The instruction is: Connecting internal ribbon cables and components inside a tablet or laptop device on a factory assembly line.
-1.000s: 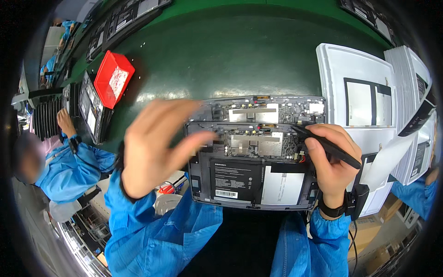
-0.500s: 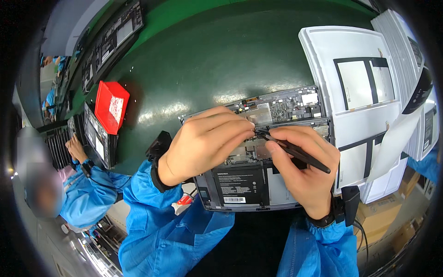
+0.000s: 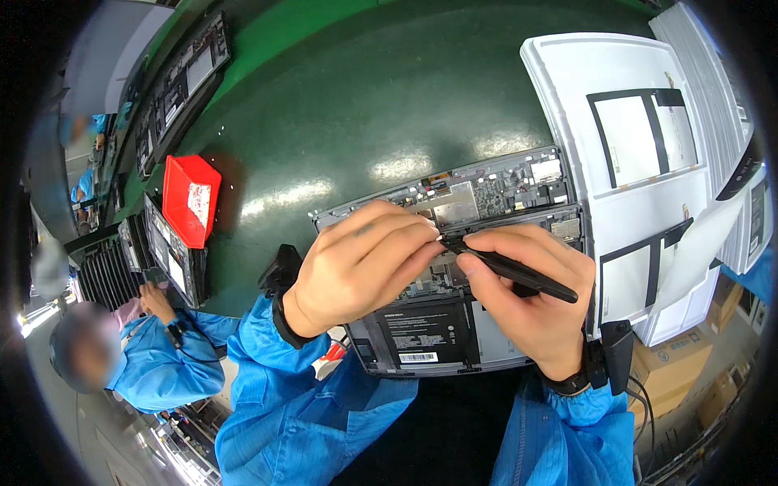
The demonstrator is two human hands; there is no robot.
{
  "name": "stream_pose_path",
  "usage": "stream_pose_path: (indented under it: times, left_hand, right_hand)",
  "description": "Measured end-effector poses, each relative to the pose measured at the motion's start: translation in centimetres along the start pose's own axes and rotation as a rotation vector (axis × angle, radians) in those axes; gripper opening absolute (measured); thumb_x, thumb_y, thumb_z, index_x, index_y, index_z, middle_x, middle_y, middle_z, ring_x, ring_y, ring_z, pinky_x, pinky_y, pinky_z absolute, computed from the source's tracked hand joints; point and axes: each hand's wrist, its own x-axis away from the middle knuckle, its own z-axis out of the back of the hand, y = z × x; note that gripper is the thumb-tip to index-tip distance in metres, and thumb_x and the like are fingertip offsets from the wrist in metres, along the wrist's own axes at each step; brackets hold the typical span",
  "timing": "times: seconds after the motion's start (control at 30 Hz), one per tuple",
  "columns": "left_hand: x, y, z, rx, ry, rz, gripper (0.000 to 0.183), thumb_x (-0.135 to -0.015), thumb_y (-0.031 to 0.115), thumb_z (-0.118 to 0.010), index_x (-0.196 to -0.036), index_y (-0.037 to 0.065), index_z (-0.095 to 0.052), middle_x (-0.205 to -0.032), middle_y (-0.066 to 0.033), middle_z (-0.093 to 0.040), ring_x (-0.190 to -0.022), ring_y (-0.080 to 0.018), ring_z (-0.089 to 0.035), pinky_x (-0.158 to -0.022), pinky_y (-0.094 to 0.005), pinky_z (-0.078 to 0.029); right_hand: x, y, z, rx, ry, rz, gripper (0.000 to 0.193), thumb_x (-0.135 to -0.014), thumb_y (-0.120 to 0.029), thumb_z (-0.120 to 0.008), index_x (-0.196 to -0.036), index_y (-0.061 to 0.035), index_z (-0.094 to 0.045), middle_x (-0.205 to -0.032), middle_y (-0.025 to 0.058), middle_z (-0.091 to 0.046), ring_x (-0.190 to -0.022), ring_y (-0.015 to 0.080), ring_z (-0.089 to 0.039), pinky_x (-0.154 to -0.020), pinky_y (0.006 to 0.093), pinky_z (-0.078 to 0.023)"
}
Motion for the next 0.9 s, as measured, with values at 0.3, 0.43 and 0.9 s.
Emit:
stream_pose_path:
  times: [0.3, 0.43, 0.9]
  left_hand:
    - [0.58, -0.45, -0.39, -0.03, 0.032, -0.083, 0.03, -0.071, -0.002, -0.084, -0.097, -0.007, -0.07, -0.093, -0.0154, -0.071, -0.082, -0.0309, -0.07, -0.069, -0.0377, -0.061]
    - [0.83, -0.41, -0.56, -0.052, 0.055, -0.095, 0.03, -0.07, -0.003, -0.084, -0.096, -0.008, -0.07, -0.093, -0.0155, -0.072, -0.082, -0.0305, -0.07, -0.069, -0.0377, -0.06]
    - [0.77, -0.31, -0.44, 0.007, 0.031, -0.036, 0.03, -0.071, -0.004, -0.083, -0.098, -0.007, -0.07, -0.094, -0.0159, -0.072, -0.082, -0.0312, -0.07, -0.07, -0.0367, -0.06]
  right_hand:
    - [0.16, 0.03, -0.12, 0.026, 0.008, -0.016, 0.022, -0.08, 0.0, -0.083, -0.101, 0.001, -0.076, -0.092, 0.01, -0.074, -0.062, 0.0071, -0.06, -0.055, 0.0208, -0.046]
    - [0.11, -0.01, -0.28, 0.026, 0.004, -0.017, 0.021, -0.08, 0.001, -0.082, -0.101, 0.0014, -0.076, -0.092, 0.0103, -0.074, -0.063, 0.0077, -0.06, -0.056, 0.0209, -0.047]
    - [-0.26, -0.19, -0.31, 0.019, -0.054, -0.031, 0.02, -0.081, 0.001, -0.081, -0.1, 0.0012, -0.076, -0.09, 0.0122, -0.075, -0.063, 0.0102, -0.061, -0.055, 0.0219, -0.046]
